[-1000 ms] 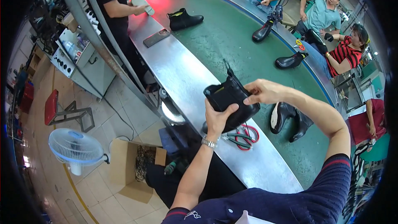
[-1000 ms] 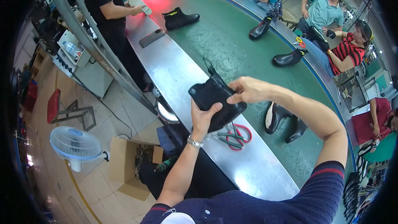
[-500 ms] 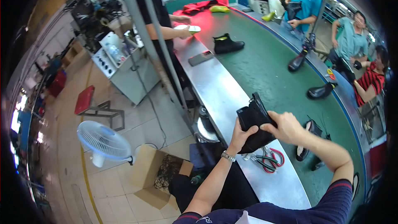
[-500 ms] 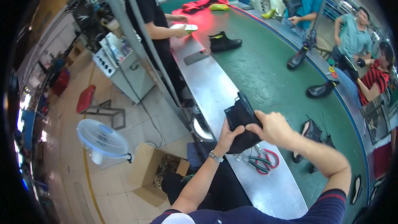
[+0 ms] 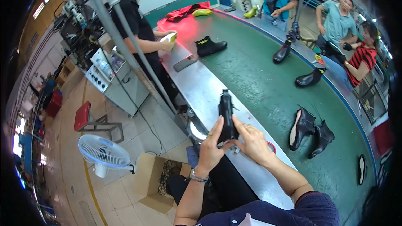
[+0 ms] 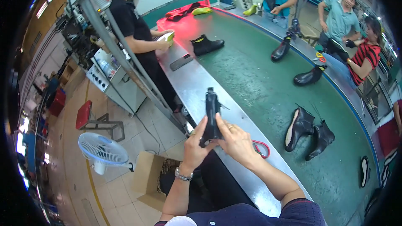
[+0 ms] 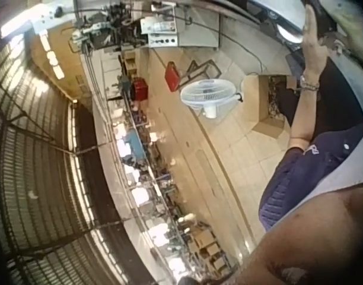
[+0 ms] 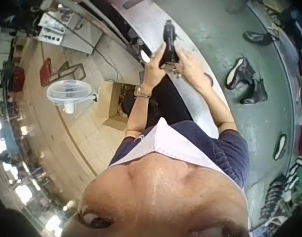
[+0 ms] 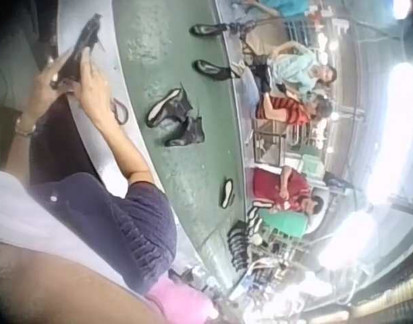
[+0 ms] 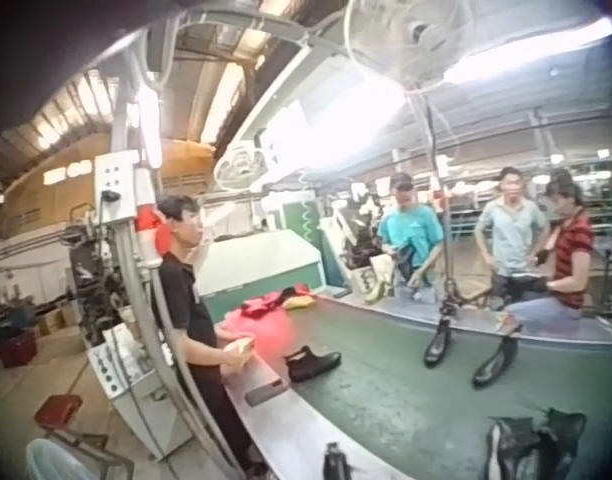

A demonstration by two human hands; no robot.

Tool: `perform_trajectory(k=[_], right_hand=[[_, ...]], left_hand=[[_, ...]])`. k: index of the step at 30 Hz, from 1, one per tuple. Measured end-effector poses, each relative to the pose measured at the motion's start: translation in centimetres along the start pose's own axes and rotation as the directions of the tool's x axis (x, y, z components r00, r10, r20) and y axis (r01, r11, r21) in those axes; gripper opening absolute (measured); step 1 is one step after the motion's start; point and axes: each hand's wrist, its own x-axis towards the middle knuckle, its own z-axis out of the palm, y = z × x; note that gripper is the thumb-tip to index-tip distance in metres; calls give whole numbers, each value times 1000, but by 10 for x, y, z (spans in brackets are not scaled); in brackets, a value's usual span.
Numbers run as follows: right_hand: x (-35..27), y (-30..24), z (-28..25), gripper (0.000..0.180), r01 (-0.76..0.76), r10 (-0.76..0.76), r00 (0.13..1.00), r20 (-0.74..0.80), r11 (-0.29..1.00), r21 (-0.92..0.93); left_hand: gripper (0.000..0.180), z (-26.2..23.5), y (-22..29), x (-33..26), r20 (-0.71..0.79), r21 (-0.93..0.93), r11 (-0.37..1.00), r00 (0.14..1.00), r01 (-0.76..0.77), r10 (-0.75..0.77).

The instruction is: Trimming and inspecting leather boots on an industrial assembly line.

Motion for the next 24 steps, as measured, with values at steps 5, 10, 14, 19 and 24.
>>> perform_trajectory(k=[5, 10, 14, 19, 24], right_hand=[[-10, 15, -10, 82, 56, -65, 994, 93, 994, 92], [-14, -1, -17, 81, 55, -75, 994, 83, 973, 224], [-11, 8, -17, 64, -64, -26, 984, 178, 876, 479], [11, 26, -23, 50, 28, -138, 967, 212, 892, 451], [51, 39, -27, 48, 55, -286, 857, 428, 877, 477]], left_hand=[[77, -5, -6, -9, 87, -134, 984, 990, 120, -109], [79, -16, -6, -19, 50, -55, 998, 999, 24, -21], [84, -7, -4, -19, -52, 5, 1000, 999, -10, 10], [76, -8, -6, -32, -51, -29, 1000, 999, -10, 9], [75, -3, -4, -41, -23, -31, 999, 999, -26, 25]])
